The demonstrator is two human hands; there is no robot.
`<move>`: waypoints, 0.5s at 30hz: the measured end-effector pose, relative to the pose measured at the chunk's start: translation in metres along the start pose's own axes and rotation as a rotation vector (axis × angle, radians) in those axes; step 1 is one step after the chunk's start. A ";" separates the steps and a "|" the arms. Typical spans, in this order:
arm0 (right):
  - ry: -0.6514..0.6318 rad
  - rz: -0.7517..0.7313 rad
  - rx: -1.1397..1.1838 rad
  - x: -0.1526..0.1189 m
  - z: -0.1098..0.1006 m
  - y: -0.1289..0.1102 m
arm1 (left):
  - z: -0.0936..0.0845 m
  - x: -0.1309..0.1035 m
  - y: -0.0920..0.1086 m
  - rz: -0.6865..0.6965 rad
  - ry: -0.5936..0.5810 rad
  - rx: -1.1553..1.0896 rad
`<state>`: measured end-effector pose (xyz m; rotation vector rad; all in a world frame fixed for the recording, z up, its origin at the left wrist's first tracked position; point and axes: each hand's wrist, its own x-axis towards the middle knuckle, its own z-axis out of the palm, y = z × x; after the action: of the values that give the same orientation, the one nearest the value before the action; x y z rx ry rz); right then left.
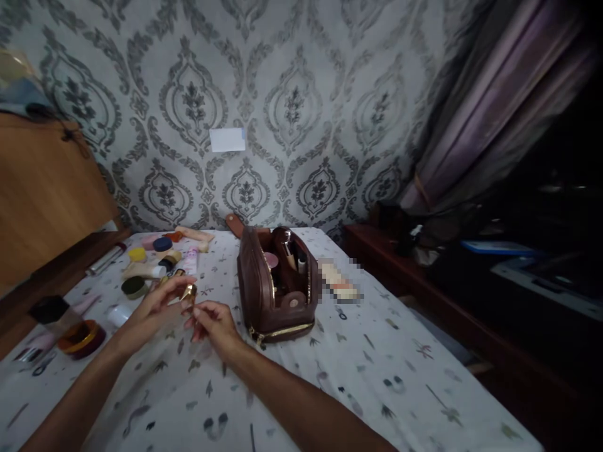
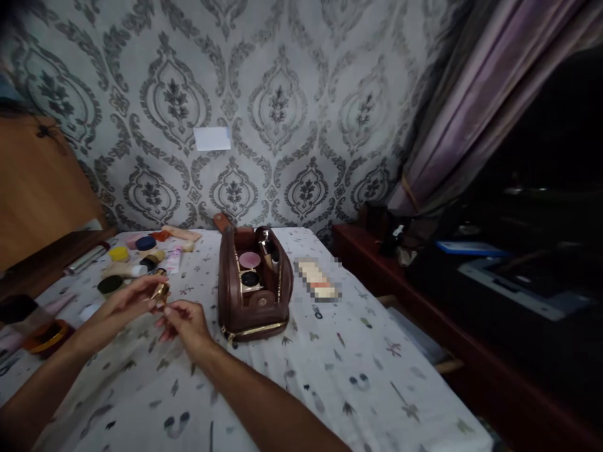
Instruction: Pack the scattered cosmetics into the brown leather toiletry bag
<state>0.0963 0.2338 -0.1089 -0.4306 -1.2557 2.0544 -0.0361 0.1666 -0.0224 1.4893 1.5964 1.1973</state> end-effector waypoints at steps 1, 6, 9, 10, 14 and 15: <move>0.028 -0.017 -0.030 0.001 0.001 0.002 | -0.001 0.001 -0.003 -0.003 0.004 0.034; 0.134 -0.050 -0.104 0.003 0.002 0.004 | -0.008 0.006 -0.025 0.042 0.080 0.217; 0.164 -0.050 -0.107 0.003 0.002 0.001 | -0.013 0.006 -0.035 0.030 0.099 0.273; 0.164 -0.049 -0.108 0.002 0.002 0.000 | -0.015 0.006 -0.037 0.022 0.096 0.275; 0.138 -0.057 -0.108 0.001 0.002 0.000 | -0.021 0.004 -0.044 0.026 0.067 0.249; 0.137 -0.063 -0.107 0.002 0.002 0.001 | -0.022 0.004 -0.045 0.026 0.056 0.239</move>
<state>0.0935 0.2332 -0.1088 -0.5645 -1.2837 1.8779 -0.0741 0.1684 -0.0545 1.6416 1.8146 1.1009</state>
